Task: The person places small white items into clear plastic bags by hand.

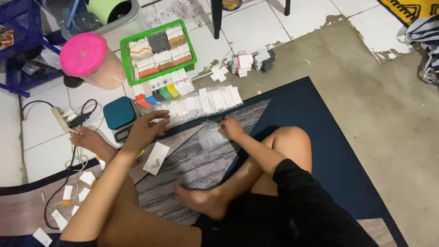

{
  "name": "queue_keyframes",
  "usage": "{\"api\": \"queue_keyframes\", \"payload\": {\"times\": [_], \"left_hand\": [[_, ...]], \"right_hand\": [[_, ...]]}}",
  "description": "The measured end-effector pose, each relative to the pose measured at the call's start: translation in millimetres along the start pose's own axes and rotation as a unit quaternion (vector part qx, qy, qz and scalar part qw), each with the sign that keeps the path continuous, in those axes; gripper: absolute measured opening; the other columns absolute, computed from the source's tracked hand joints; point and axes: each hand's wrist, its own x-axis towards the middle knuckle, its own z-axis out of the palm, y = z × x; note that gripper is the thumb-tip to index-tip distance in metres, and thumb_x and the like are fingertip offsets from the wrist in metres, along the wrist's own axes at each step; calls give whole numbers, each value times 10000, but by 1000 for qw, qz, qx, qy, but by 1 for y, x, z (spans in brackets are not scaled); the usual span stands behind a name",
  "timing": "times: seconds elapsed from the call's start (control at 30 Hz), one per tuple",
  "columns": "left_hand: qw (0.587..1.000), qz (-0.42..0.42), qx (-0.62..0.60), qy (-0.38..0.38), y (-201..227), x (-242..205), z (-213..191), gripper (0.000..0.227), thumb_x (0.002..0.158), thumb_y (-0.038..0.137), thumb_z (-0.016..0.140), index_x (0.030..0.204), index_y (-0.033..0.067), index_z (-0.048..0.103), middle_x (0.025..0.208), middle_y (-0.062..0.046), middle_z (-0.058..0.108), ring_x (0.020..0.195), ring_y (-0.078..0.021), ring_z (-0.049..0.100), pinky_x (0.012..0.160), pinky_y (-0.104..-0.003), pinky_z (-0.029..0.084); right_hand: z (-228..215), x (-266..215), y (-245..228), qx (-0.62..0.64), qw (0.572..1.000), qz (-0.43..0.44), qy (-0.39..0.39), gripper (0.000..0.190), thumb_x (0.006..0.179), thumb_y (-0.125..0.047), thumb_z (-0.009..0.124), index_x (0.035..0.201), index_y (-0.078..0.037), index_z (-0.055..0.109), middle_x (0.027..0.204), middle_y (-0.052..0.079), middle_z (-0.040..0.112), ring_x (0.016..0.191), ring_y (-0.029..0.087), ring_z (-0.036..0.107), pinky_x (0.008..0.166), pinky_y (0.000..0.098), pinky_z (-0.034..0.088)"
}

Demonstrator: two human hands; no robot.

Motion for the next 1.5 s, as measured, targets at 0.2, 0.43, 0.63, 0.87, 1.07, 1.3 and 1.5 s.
{"api": "queue_keyframes", "payload": {"times": [0.2, 0.43, 0.63, 0.87, 1.07, 1.3, 1.5], "left_hand": [[1000, -13, 1, -8, 2, 0, -3, 341, 895, 232, 709, 1200, 84, 675, 1131, -157, 673, 893, -252, 664, 783, -394, 572], [998, -49, 10, -36, 2, 4, 7, 392, 892, 230, 691, 1247, 69, 649, 1176, -166, 661, 899, -244, 673, 771, -376, 581], [993, -74, 70, -63, -9, 12, 27, 661, 816, 288, 778, 1371, 28, 532, 1234, -224, 629, 966, -333, 690, 747, -410, 597], [959, 20, 258, -111, -34, 27, 44, 292, 921, 379, 665, 1055, 145, 778, 952, -115, 767, 895, -341, 719, 769, -478, 578], [933, -8, 324, -155, 2, 11, 52, 250, 932, 281, 651, 1074, 126, 787, 951, -116, 781, 867, -314, 745, 707, -434, 609], [936, -33, 295, -190, 0, 12, 51, 299, 980, 297, 577, 1049, 103, 795, 835, -161, 777, 790, -326, 747, 664, -422, 589], [933, -28, 293, -206, -14, 16, 49, 353, 1016, 264, 497, 1128, 49, 752, 878, -222, 767, 805, -372, 742, 690, -469, 586]], "right_hand": [[-14, 10, 1, 50, 998, 16, 39, 119, 848, -262, 693, 852, -162, 758, 873, 141, 662, 873, 347, 669, 740, 412, 555], [-20, 13, -13, 439, 897, 7, 53, 171, 885, -222, 680, 912, -76, 765, 809, 69, 710, 768, 143, 583, 655, 304, 499], [-99, -39, -97, 537, 841, -56, -28, 158, 926, -232, 682, 978, -115, 773, 908, 48, 749, 792, 92, 630, 643, 231, 509], [-98, -51, -118, 543, 832, -116, -20, 194, 942, -233, 679, 1035, -72, 736, 922, 104, 727, 880, 162, 657, 749, 341, 545], [-113, -58, -134, 554, 819, -137, 50, 72, 911, -203, 738, 912, -141, 774, 778, 16, 729, 689, 87, 636, 622, 238, 505], [-105, -61, -131, 514, 844, -135, 75, 109, 938, -187, 705, 894, -106, 763, 741, 70, 717, 602, 146, 606, 542, 269, 475], [-98, -63, -132, 521, 840, -140, 62, 170, 1001, -210, 631, 998, -81, 741, 857, 140, 716, 745, 247, 665, 635, 329, 512]]}}
